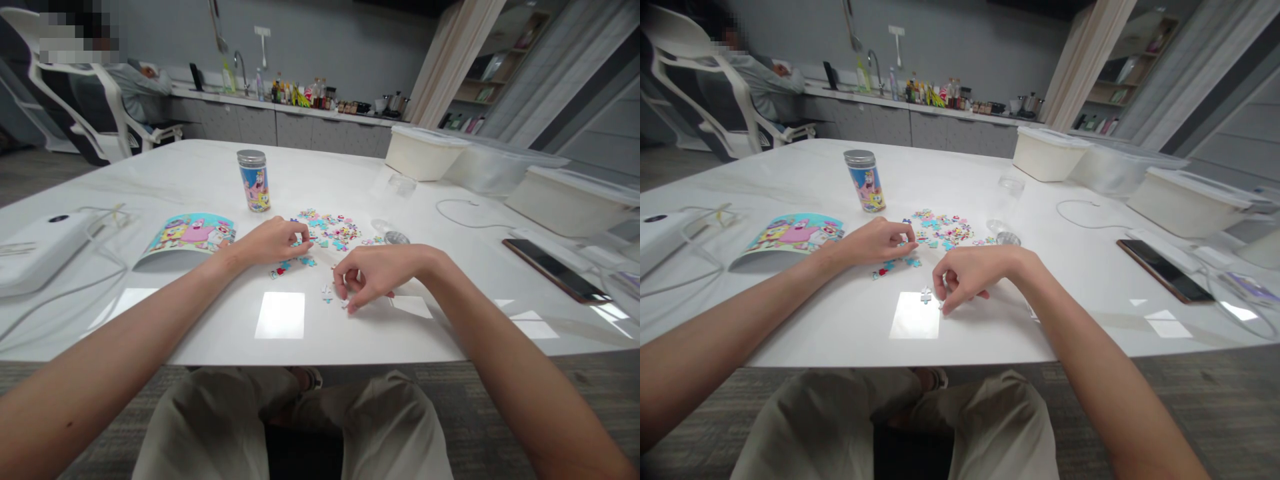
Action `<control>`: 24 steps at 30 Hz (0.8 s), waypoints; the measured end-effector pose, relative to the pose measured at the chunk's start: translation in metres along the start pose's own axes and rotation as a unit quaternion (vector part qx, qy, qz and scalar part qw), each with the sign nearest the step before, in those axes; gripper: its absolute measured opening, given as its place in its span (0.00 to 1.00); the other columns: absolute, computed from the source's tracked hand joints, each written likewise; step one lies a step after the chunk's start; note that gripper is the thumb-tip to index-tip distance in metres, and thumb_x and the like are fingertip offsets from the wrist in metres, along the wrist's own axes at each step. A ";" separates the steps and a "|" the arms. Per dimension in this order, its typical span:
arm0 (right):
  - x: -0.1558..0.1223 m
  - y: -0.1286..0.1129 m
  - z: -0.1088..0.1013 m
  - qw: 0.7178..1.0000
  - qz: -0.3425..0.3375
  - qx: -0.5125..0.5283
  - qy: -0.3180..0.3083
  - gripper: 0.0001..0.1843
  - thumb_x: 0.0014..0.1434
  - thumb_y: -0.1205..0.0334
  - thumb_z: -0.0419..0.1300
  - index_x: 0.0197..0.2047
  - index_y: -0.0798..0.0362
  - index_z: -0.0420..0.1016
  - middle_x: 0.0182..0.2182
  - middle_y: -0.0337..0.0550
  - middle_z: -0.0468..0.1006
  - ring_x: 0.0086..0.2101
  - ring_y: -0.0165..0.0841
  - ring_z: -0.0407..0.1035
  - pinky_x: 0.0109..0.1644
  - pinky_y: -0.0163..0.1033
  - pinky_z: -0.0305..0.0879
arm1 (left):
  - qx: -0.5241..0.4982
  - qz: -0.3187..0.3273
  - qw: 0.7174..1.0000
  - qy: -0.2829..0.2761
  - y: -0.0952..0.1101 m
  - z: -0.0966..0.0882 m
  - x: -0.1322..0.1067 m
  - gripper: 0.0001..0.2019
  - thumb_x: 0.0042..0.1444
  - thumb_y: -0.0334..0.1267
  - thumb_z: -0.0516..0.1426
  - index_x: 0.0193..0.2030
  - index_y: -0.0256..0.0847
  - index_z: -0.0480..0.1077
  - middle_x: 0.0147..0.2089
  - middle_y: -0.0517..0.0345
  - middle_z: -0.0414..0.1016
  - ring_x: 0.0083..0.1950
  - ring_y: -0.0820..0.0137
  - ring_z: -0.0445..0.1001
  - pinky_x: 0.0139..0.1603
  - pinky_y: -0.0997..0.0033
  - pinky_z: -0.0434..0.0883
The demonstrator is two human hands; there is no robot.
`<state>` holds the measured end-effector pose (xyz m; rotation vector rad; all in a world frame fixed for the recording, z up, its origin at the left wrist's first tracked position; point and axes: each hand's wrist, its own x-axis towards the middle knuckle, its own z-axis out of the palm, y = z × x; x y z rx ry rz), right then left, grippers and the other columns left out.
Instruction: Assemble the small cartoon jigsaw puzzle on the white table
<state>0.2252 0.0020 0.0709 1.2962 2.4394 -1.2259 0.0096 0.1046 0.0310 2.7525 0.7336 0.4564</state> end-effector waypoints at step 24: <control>-0.021 -0.010 0.102 0.889 0.062 -0.039 0.452 0.05 0.58 0.66 0.57 0.39 0.54 0.72 0.30 0.40 0.70 0.31 0.31 0.65 0.36 0.37 0.61 | 0.040 0.172 0.983 -0.044 0.028 0.007 -0.015 0.19 0.62 0.43 0.50 0.54 0.46 0.75 0.19 0.62 0.71 0.22 0.74 0.67 0.28 0.75 0.58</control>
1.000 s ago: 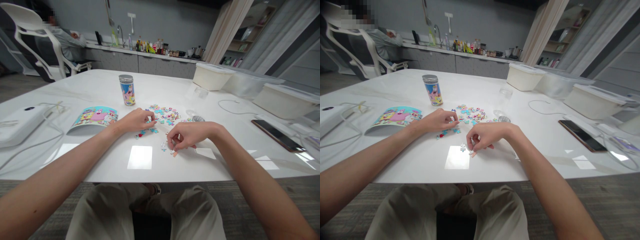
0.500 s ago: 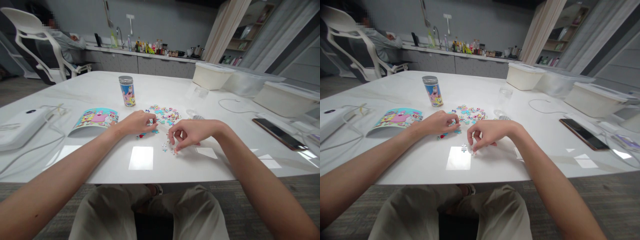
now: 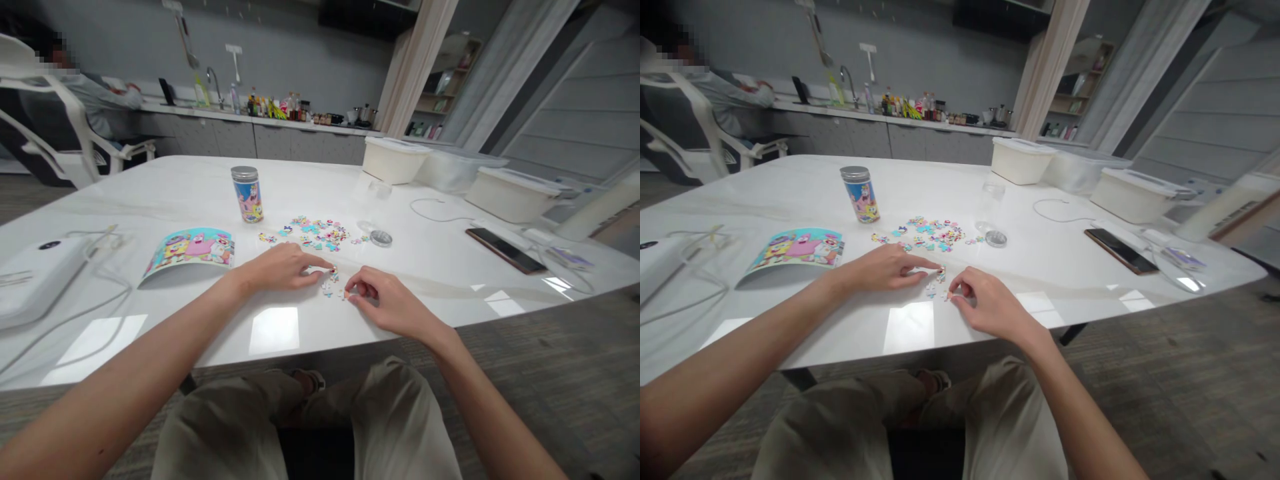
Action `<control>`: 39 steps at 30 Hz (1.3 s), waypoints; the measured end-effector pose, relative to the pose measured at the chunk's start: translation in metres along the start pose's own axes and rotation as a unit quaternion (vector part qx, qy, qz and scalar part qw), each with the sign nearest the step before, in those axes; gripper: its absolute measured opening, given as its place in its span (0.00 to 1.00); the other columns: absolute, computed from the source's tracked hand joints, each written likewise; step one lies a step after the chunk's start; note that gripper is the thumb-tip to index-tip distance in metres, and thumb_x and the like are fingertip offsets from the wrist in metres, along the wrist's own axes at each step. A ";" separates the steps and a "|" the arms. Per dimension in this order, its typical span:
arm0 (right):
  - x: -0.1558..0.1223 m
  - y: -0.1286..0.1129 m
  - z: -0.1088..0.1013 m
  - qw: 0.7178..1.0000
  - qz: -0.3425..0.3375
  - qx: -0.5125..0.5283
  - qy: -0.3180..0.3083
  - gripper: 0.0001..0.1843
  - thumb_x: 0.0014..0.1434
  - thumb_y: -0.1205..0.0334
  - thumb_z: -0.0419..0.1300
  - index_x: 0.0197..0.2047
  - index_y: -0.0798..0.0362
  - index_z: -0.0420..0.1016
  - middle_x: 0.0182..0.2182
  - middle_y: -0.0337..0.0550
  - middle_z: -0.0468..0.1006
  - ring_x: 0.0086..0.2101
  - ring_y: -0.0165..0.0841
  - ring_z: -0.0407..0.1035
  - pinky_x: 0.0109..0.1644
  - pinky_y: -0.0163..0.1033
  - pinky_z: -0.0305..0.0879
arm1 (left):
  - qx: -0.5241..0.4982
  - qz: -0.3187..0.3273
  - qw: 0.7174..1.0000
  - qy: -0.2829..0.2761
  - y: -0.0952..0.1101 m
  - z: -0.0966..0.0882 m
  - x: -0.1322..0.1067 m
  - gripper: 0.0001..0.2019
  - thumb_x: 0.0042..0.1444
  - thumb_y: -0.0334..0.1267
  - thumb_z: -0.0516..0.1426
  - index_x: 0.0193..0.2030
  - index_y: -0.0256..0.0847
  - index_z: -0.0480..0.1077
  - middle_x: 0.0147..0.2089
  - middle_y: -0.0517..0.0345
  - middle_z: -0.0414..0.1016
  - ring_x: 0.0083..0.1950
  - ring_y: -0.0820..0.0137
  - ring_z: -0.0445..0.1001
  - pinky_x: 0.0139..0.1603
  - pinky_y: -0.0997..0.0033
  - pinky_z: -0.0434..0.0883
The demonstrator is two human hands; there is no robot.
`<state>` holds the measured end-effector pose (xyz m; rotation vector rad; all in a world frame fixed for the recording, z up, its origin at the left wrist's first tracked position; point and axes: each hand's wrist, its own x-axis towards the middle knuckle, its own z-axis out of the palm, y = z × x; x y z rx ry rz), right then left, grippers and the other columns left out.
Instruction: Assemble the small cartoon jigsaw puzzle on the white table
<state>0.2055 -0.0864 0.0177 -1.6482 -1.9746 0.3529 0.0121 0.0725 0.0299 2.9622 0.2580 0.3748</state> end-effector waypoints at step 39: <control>0.010 -0.003 0.008 0.995 -0.068 -0.047 0.057 0.09 0.61 0.66 0.56 0.41 0.53 0.78 0.28 0.40 0.70 0.28 0.29 0.65 0.35 0.35 0.61 | -0.044 -0.031 0.998 -0.032 0.012 -0.001 -0.001 0.18 0.53 0.53 0.59 0.42 0.42 0.74 0.18 0.66 0.65 0.21 0.74 0.62 0.28 0.74 0.57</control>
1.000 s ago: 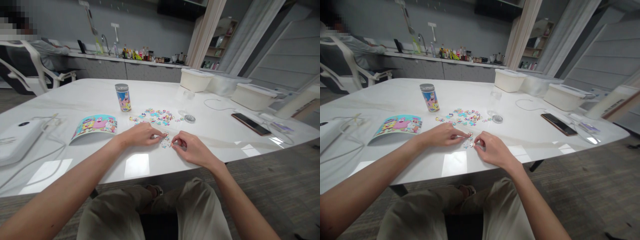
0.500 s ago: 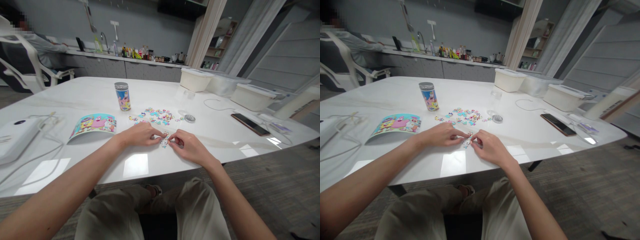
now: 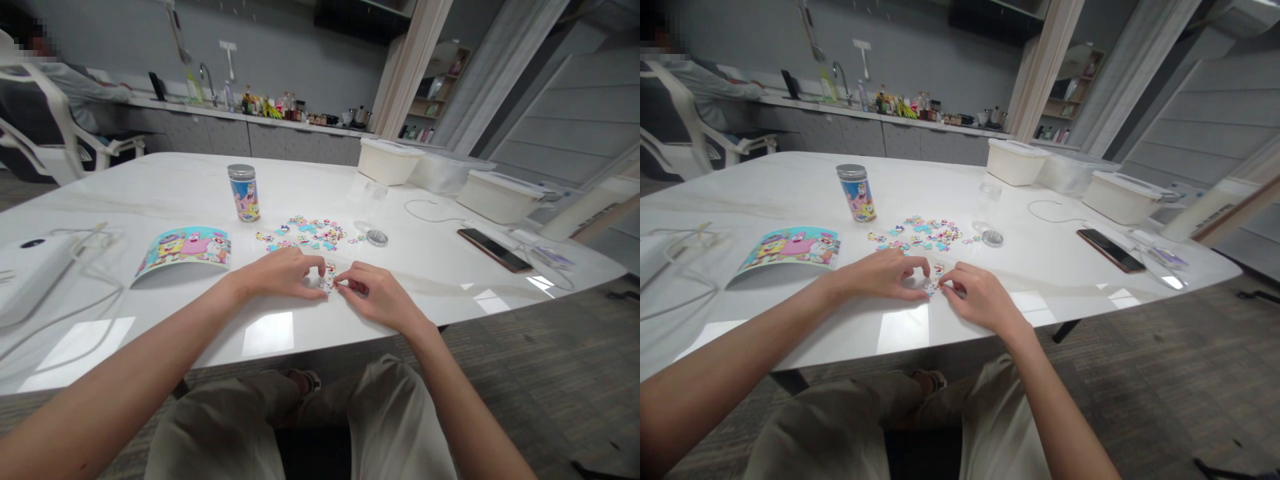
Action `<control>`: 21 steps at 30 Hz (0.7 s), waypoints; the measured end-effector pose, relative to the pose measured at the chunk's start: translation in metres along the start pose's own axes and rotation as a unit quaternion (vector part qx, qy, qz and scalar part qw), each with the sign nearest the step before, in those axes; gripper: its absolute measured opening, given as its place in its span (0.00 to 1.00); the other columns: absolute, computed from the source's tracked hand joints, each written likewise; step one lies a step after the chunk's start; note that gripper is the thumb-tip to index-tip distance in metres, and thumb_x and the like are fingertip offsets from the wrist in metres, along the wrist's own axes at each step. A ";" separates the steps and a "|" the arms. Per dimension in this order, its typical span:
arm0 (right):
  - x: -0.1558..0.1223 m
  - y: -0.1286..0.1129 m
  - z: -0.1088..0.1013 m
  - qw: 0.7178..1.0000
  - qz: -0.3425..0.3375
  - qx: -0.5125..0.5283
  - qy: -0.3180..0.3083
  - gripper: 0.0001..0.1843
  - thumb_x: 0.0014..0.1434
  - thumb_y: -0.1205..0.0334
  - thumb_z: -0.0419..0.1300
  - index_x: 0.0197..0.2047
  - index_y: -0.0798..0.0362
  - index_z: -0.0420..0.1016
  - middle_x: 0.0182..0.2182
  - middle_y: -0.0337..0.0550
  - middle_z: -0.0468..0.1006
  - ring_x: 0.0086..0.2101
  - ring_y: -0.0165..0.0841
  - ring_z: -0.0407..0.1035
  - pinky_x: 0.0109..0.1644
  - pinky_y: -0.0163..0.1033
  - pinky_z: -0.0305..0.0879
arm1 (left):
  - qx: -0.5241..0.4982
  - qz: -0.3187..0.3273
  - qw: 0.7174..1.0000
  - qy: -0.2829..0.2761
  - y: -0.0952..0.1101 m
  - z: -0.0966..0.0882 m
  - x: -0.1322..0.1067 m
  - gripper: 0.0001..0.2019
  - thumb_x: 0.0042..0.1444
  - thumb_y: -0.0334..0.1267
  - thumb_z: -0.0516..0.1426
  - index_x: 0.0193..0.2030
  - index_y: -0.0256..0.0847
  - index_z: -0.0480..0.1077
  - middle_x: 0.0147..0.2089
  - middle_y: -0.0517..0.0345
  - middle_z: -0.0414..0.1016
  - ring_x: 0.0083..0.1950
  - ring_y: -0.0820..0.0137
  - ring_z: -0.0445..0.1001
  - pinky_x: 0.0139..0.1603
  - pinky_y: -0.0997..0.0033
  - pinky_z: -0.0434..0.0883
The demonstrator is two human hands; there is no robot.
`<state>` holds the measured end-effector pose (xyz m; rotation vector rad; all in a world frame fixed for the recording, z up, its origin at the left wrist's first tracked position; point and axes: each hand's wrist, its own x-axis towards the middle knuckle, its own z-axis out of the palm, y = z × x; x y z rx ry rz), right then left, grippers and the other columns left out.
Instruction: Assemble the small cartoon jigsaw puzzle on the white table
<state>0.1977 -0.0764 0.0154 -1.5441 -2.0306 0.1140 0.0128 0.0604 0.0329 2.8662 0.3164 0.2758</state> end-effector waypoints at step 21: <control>-0.002 -0.005 0.000 0.999 -0.001 -0.034 -0.018 0.12 0.63 0.65 0.55 0.43 0.53 0.80 0.32 0.43 0.74 0.30 0.30 0.68 0.36 0.36 0.62 | -0.017 0.006 1.000 -0.010 -0.001 -0.003 -0.002 0.10 0.53 0.41 0.56 0.40 0.44 0.76 0.16 0.68 0.63 0.20 0.76 0.62 0.31 0.74 0.59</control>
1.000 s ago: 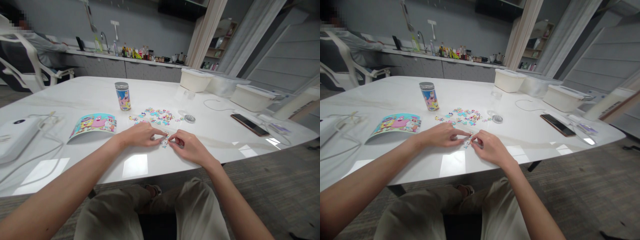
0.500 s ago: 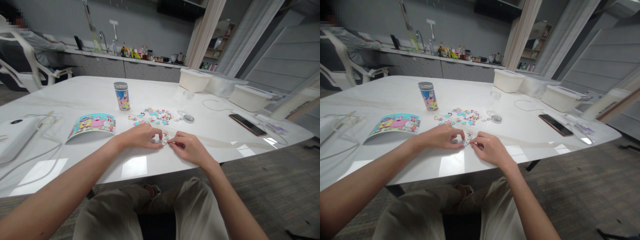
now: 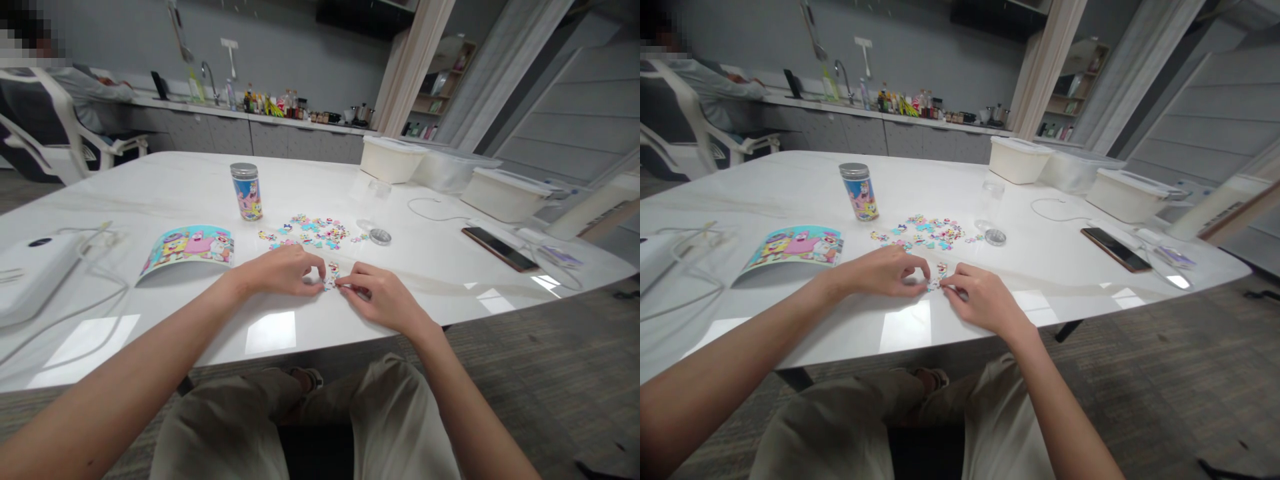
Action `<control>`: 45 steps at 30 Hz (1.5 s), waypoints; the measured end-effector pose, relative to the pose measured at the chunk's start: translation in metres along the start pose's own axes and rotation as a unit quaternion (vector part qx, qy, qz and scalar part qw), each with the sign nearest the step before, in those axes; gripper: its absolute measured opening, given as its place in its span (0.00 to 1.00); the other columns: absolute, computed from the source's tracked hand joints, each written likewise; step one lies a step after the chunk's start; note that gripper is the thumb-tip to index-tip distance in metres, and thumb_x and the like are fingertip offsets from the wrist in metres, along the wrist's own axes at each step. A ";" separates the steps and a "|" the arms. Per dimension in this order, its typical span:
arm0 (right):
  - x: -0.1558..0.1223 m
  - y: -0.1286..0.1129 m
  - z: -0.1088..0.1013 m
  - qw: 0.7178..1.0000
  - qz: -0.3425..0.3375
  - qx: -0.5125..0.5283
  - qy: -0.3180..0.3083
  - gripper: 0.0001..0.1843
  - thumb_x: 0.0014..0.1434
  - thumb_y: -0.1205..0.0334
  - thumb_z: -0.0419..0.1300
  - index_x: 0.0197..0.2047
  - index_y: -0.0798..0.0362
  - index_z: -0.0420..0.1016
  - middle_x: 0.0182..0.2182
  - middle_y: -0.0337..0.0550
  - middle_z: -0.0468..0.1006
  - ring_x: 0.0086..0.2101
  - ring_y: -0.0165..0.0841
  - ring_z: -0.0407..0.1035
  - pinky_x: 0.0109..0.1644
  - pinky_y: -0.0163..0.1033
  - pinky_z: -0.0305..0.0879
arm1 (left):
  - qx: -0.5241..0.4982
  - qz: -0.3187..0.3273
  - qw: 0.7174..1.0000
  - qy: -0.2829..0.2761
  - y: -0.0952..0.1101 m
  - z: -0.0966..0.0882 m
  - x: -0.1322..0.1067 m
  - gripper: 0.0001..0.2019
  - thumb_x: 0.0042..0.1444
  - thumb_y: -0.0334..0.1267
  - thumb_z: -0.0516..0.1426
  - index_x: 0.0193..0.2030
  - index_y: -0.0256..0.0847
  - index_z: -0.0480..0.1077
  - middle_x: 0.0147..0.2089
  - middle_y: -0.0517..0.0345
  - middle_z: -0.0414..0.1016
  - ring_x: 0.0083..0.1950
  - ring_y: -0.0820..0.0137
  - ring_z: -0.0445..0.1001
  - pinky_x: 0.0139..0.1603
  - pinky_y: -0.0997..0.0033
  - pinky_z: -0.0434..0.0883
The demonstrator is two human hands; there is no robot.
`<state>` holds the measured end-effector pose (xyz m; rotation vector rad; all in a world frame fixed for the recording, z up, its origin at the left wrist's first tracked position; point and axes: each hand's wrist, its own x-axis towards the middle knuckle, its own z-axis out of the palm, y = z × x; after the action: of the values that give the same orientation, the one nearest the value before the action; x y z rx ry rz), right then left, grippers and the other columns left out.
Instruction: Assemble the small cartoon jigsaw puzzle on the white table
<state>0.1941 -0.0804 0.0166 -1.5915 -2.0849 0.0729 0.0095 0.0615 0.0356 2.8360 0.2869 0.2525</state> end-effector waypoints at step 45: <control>0.000 0.001 0.002 1.000 0.000 -0.006 -0.002 0.11 0.63 0.65 0.55 0.43 0.53 0.79 0.32 0.41 0.74 0.30 0.29 0.67 0.37 0.36 0.63 | 0.000 -0.001 1.000 -0.015 -0.009 -0.006 -0.001 0.14 0.55 0.45 0.58 0.44 0.41 0.78 0.19 0.65 0.67 0.23 0.76 0.64 0.32 0.75 0.59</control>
<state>0.1943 -0.0793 0.0151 -1.5987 -2.0924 0.0630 0.0054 0.0714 0.0384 2.8359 0.2844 0.2088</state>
